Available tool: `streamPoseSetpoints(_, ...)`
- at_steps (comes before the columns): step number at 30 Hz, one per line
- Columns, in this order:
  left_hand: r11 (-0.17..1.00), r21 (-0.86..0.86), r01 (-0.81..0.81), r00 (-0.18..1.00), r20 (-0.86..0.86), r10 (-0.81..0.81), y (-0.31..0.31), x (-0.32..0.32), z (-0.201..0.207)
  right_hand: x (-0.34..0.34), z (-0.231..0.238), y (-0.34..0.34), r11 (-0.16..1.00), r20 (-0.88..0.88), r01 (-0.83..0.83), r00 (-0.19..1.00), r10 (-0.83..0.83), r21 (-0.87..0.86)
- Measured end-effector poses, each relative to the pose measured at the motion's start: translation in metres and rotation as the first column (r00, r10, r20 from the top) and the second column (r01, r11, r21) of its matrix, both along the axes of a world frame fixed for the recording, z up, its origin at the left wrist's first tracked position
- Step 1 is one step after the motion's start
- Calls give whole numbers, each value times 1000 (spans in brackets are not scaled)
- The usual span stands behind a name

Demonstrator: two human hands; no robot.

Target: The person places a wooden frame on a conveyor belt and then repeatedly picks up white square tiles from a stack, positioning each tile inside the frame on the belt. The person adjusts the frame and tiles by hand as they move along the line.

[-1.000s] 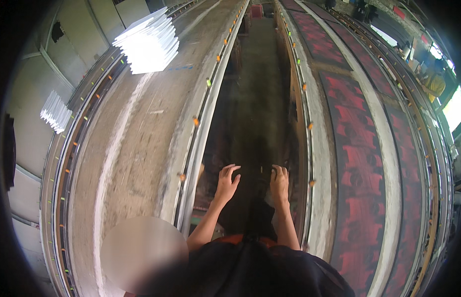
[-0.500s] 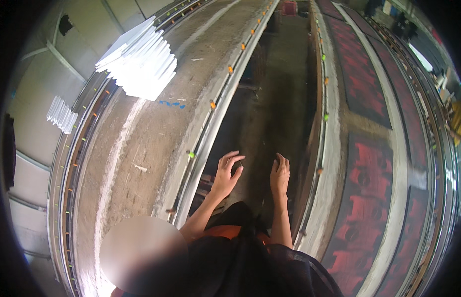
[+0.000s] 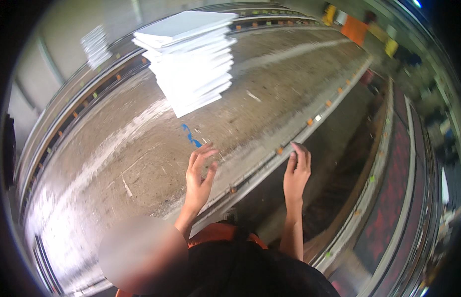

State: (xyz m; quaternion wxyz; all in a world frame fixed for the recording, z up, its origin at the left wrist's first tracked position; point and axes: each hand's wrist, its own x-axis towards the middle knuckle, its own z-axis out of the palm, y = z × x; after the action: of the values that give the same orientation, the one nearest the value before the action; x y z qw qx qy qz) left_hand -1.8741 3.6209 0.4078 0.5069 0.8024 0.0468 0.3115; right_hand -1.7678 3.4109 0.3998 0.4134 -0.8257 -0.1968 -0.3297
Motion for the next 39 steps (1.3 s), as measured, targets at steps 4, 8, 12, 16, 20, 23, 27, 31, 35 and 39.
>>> streamPoseSetpoints(4, 967, -4, -254, 965, -69, 253, 26, 10, 10, 81, 36, 42, 974, 27, -216, 976, 218, -65)
streamPoseSetpoints(8, 878, -25, -477, 878, -54, 476, 35, 23, 17, 155, 56, 88, 892, 122, -437, 885, 450, -118)
streamPoseSetpoints(12, 754, -70, -653, 757, -15, 653, 27, 36, 27, 213, 83, 127, 803, 250, -571, 764, 595, -168)
streamPoseSetpoints(16, 671, -12, -742, 670, 27, 742, 20, 69, 40, 272, 95, 151, 702, 299, -693, 643, 705, -165)
streamPoseSetpoints(20, 593, 81, -801, 598, 118, 793, 32, 106, 63, 313, 94, 175, 598, 301, -793, 545, 783, -118)
streamPoseSetpoints(23, 570, 70, -818, 570, 232, 789, 51, 140, 90, 333, 102, 195, 517, 344, -855, 501, 794, 51)
streamPoseSetpoints(27, 581, -50, -812, 546, 283, 788, 74, 185, 123, 351, 132, 224, 592, 512, -801, 473, 717, -89)
streamPoseSetpoints(31, 545, -11, -838, 528, 234, 817, 94, 209, 132, 351, 142, 236, 434, 409, -901, 397, 822, 3)
streamPoseSetpoints(35, 513, -30, -858, 489, 260, 833, 93, 223, 139, 359, 151, 235, 373, 406, -923, 376, 833, 90)
streamPoseSetpoints(39, 553, -58, -831, 483, 417, 770, 83, 232, 153, 363, 164, 232, 362, 510, -923, 374, 774, 126)
